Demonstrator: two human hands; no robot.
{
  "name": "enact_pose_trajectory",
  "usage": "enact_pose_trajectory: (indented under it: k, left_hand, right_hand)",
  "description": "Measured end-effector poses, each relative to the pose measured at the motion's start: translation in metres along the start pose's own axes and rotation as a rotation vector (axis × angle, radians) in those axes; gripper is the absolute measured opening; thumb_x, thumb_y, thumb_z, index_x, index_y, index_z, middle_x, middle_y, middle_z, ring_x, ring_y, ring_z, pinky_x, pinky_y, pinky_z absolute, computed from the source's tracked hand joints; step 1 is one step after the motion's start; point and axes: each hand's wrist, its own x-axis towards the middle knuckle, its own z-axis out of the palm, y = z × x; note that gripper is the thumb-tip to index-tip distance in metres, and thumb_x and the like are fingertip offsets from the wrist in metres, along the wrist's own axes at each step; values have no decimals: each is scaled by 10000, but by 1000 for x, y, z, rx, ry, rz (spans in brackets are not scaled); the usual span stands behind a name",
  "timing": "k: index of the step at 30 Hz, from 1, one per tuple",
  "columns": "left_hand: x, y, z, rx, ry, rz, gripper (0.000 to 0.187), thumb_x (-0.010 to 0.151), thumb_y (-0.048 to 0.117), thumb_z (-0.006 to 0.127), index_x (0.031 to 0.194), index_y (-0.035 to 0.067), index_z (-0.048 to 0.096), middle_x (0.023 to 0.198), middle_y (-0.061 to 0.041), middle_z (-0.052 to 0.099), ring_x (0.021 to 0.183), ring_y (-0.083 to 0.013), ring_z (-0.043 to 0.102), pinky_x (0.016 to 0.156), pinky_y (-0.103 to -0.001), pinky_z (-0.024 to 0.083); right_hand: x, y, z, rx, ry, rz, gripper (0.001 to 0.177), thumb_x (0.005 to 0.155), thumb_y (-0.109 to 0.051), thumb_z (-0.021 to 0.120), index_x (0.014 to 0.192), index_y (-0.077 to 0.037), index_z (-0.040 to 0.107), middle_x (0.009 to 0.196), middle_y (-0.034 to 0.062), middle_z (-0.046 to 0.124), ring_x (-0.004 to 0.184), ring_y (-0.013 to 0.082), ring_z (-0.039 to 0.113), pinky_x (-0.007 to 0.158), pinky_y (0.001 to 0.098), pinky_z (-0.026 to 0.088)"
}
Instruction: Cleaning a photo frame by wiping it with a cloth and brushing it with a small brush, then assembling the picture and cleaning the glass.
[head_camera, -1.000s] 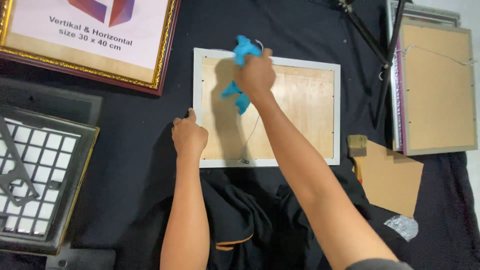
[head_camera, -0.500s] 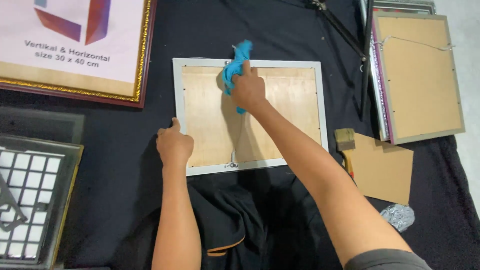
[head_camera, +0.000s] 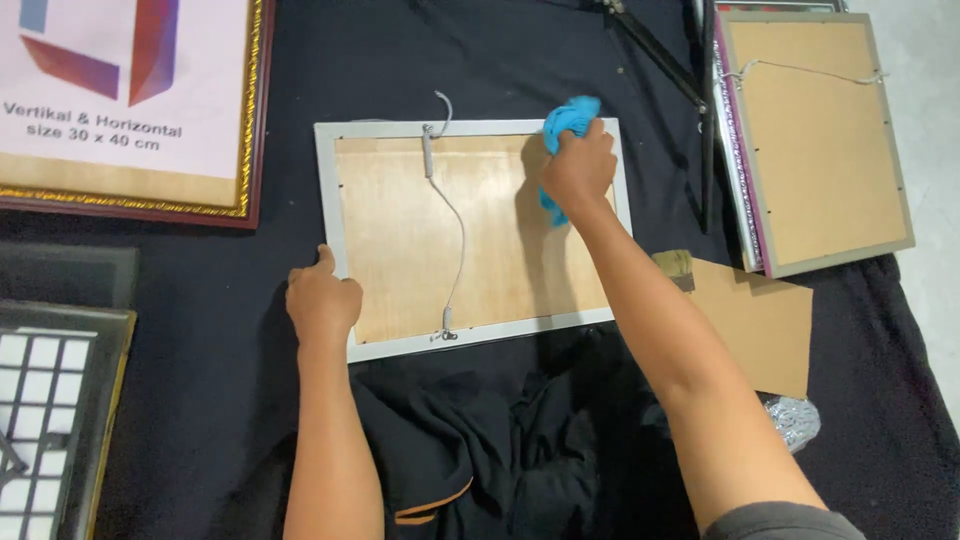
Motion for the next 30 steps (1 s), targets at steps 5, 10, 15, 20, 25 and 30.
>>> enact_pose_trajectory:
  k: [5,10,15,20,25,30]
  left_hand:
    - [-17,20,-16,1,-28,-24,646,936,44,516,1580,36,465,1394,-451,485,1345,-552,488,1106,-538,382]
    - [-13,18,-15,-13,-26,-40,649,938,26,507,1585,33,454,1418,-465,459,1388,-545,452,1115,-539,377]
    - [-11,13,-10,32,-31,-47,632,958,50,520,1587,34,459,1426,-469,453,1387,-566,441,1114,-577,381]
    - [15,-20,11,147,-16,21,733,906,140,486,1633,119,388,1256,-369,584,1199,-501,530,1026,-554,441]
    - [3,-5,2,79,5,66,618,947,43,552,1555,-49,483,1387,-489,506,1369,-598,431,1125,-615,350]
    - [8,-18,10,31,66,126,627,915,-18,546,1538,-63,501,1328,-457,568,1335,-580,464,1117,-608,354]
  right_hand:
    - [-10,17,-13,-189,-4,-353,250,848,-280,741,1070,-187,808,1425,109,533,1215,371,531,914,542,475]
    - [-4,32,21,-239,153,-376,194,868,-204,697,990,-231,845,1310,82,692,1080,342,674,787,452,552]
    - [-18,57,25,209,-209,-641,340,633,-252,763,954,-164,838,1051,154,757,942,425,707,755,504,587]
    - [37,130,36,-80,74,-502,304,667,-265,643,914,-187,803,896,90,687,786,425,570,577,528,489]
    - [-7,144,48,163,-206,-415,368,615,-266,655,936,-251,835,915,17,787,856,369,740,788,497,596]
    - [-104,130,-36,-29,-162,-723,279,686,-96,685,918,-141,832,987,99,791,990,331,739,982,404,541]
